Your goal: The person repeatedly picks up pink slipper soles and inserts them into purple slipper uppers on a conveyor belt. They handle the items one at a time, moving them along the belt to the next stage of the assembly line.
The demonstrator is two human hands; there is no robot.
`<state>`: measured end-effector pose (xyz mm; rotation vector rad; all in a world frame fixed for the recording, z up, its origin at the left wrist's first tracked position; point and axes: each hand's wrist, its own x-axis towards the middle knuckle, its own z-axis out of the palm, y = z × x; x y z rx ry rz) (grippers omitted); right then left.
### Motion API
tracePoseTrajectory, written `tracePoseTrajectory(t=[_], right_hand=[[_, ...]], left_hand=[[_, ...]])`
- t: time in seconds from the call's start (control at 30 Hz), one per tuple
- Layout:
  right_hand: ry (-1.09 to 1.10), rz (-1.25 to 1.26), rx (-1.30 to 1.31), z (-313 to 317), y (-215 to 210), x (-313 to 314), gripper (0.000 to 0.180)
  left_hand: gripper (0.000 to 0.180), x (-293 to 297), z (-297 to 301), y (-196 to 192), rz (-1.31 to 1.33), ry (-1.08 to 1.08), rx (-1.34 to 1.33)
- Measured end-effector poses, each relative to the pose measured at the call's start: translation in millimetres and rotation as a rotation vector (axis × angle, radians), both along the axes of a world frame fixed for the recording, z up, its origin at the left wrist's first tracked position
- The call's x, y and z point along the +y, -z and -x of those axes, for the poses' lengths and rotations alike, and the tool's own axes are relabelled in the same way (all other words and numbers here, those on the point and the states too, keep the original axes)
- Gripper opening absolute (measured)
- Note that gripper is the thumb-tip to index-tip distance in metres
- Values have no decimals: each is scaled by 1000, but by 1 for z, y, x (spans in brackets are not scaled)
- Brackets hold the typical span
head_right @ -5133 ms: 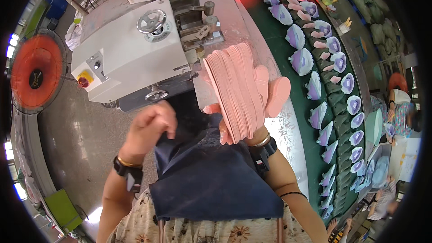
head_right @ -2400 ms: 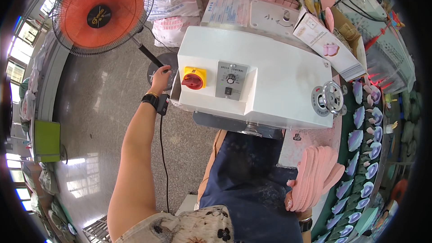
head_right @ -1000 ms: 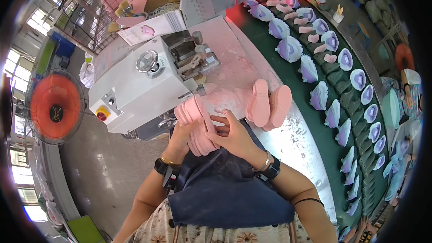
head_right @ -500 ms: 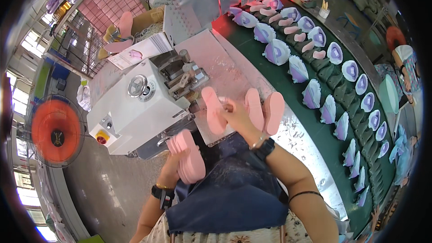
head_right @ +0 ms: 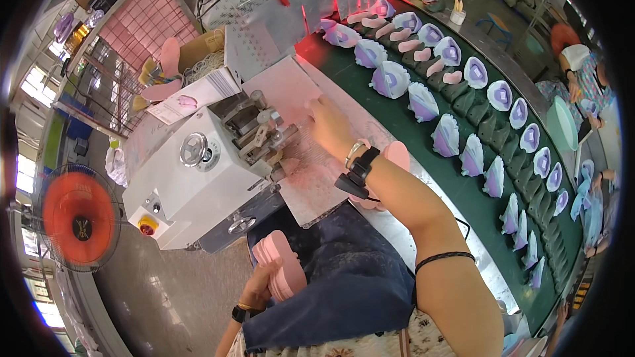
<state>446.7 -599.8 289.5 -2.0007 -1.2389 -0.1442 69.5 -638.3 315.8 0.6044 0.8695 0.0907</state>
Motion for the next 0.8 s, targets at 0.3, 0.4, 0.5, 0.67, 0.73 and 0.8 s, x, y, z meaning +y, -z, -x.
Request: tracePoseTrajectory(t=[0.3,0.4,0.5,0.67,0.73,0.8], right_hand=[[-36,133,410,-7,74,82,25],[231,-269,794,-48,83,71,23],[175,-569,1056,-75,53,10,21],[546,-492,1078,-188,41,-146,26],[941,-381,703,-261,110,-225,30],[1066,-223,429,-297,135,-293,35]], left_hand=[[53,9,9,2,-125,-87,16],[50,25,31,43,-222,-70,77],[54,19,-4,14,-187,37,67],[55,23,-17,22,-134,63,73],[55,24,-39,5,-148,118,93],[54,27,-41,16,-142,130,119]])
